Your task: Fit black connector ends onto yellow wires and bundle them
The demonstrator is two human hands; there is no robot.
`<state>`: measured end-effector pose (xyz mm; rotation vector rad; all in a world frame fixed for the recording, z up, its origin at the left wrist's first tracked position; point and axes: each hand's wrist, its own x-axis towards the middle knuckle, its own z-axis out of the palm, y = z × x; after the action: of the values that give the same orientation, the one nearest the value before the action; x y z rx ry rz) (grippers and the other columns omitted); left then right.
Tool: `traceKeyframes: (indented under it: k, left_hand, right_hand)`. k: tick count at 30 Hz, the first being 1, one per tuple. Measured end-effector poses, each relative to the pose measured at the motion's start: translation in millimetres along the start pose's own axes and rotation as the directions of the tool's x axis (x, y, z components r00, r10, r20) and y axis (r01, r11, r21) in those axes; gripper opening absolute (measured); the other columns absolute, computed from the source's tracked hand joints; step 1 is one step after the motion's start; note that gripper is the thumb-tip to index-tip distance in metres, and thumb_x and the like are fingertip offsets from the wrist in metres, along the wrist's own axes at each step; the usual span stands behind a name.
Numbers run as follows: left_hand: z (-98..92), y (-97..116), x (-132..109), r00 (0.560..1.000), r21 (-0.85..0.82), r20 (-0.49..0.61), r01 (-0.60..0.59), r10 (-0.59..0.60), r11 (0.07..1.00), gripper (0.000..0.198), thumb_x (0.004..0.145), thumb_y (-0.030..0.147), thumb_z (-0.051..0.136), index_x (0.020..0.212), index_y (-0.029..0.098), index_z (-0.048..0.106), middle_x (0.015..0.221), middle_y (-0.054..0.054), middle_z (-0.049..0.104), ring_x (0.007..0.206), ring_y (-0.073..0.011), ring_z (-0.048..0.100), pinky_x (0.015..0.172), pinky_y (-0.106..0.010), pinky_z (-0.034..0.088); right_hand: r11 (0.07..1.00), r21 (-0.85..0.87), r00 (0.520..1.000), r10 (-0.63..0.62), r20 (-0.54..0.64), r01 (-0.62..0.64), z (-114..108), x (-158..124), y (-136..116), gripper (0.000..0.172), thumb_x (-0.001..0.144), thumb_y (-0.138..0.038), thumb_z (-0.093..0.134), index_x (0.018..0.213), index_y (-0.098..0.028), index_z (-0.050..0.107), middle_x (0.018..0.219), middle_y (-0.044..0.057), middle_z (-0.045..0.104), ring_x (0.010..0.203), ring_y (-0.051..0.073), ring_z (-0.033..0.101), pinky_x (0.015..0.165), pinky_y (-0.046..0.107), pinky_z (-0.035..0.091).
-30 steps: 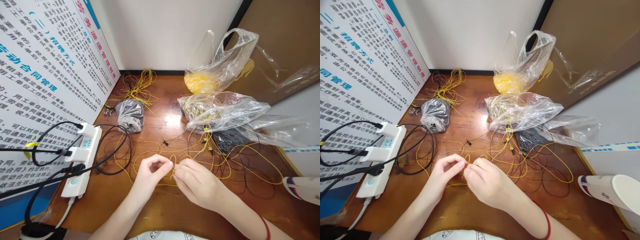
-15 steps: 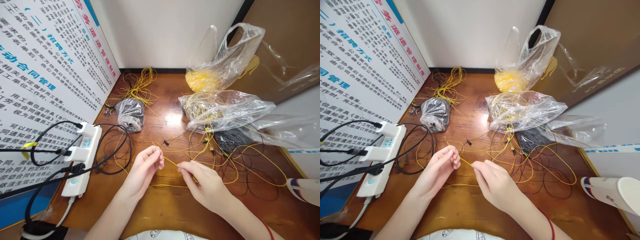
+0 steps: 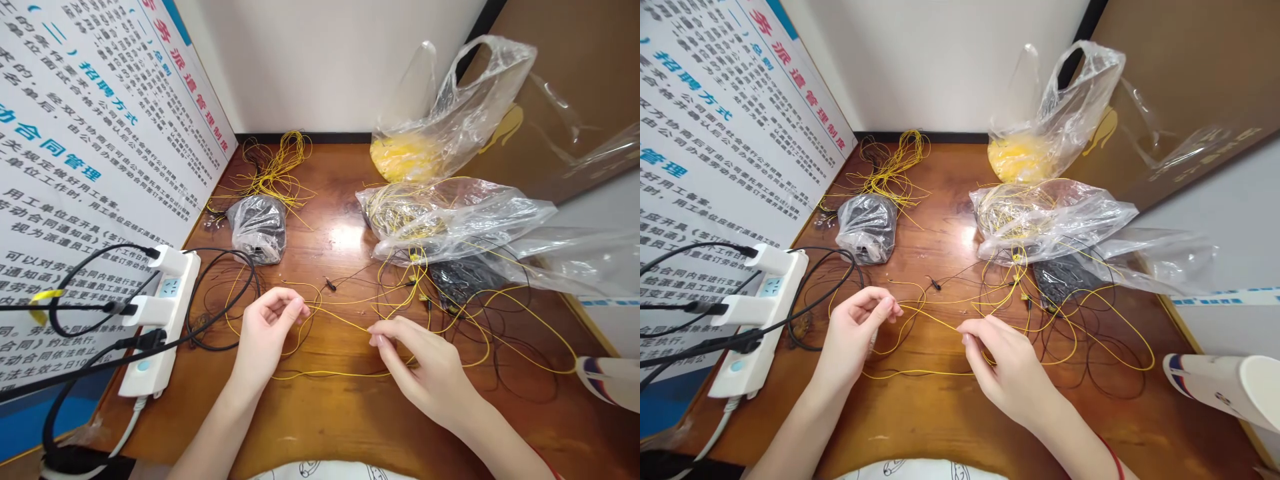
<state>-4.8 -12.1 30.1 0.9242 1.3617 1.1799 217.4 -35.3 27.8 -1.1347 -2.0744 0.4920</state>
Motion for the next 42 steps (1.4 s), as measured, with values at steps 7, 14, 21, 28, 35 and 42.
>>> traceKeyframes:
  k: [7,14,21,28,35,42]
  left_hand:
    - [-0.9,-1,-2,0.999,0.106,0.034,-0.037,0.034,0.994,0.015,0.079,0.027,0.069,0.07,0.016,0.064,0.065,0.0,0.067,0.063,-0.0106,0.061,0.062,-0.018,0.049]
    - [11.6,2,-12,0.993,0.086,0.064,-0.1,0.095,0.991,0.013,0.081,0.024,0.064,0.07,0.017,0.062,0.066,0.002,0.063,0.064,-0.0106,0.061,0.061,-0.018,0.049]
    - [1.5,-4,-7,0.99,0.254,0.037,-0.14,0.135,0.957,0.011,0.081,0.022,0.062,0.071,0.018,0.062,0.066,0.002,0.062,0.063,-0.0111,0.059,0.061,-0.019,0.048]
    - [-7.9,-2,7,0.963,0.396,0.248,-0.202,0.107,0.896,0.012,0.09,0.028,0.055,0.085,0.018,0.062,0.074,0.001,0.062,0.065,-0.012,0.058,0.063,-0.022,0.046]
    - [-7.1,2,14,0.869,0.465,0.493,-0.233,-0.031,0.854,0.022,0.094,0.032,0.05,0.083,0.018,0.063,0.073,0.0,0.061,0.064,-0.0128,0.053,0.059,-0.023,0.041]
    - [-6.7,0,13,0.891,0.416,0.424,-0.033,-0.162,0.909,0.021,0.089,0.029,0.054,0.072,0.018,0.06,0.064,0.001,0.055,0.06,-0.0121,0.048,0.055,-0.023,0.038]
  right_hand:
    - [0.998,-0.062,0.995,0.007,-0.102,-0.013,15,10,-13,0.016,0.093,-0.011,0.049,0.106,-0.014,0.058,0.112,0.014,0.064,0.107,0.021,0.061,0.093,0.035,0.052]
    - [0.921,0.334,0.979,0.178,0.102,-0.202,43,39,-35,0.013,0.091,-0.013,0.056,0.103,-0.017,0.057,0.098,0.006,0.064,0.087,0.015,0.064,0.079,0.029,0.056]
    - [0.81,0.446,0.924,0.355,0.145,-0.381,53,41,-25,0.009,0.088,-0.016,0.062,0.081,-0.019,0.06,0.063,-0.006,0.053,0.054,0.007,0.046,0.05,0.02,0.039]
    - [0.959,0.274,0.992,0.094,-0.089,-0.066,53,26,-5,0.012,0.088,-0.006,0.059,0.084,-0.017,0.062,0.071,-0.002,0.057,0.056,0.007,0.047,0.053,0.02,0.041]
    - [0.981,0.178,0.984,-0.041,-0.171,0.072,58,24,5,0.013,0.088,-0.006,0.059,0.09,-0.018,0.063,0.077,0.002,0.064,0.067,0.011,0.06,0.057,0.021,0.05]
    - [0.98,0.195,0.99,-0.025,-0.14,0.052,60,24,3,0.014,0.088,-0.006,0.058,0.091,-0.019,0.063,0.075,0.002,0.066,0.067,0.011,0.062,0.059,0.022,0.052]
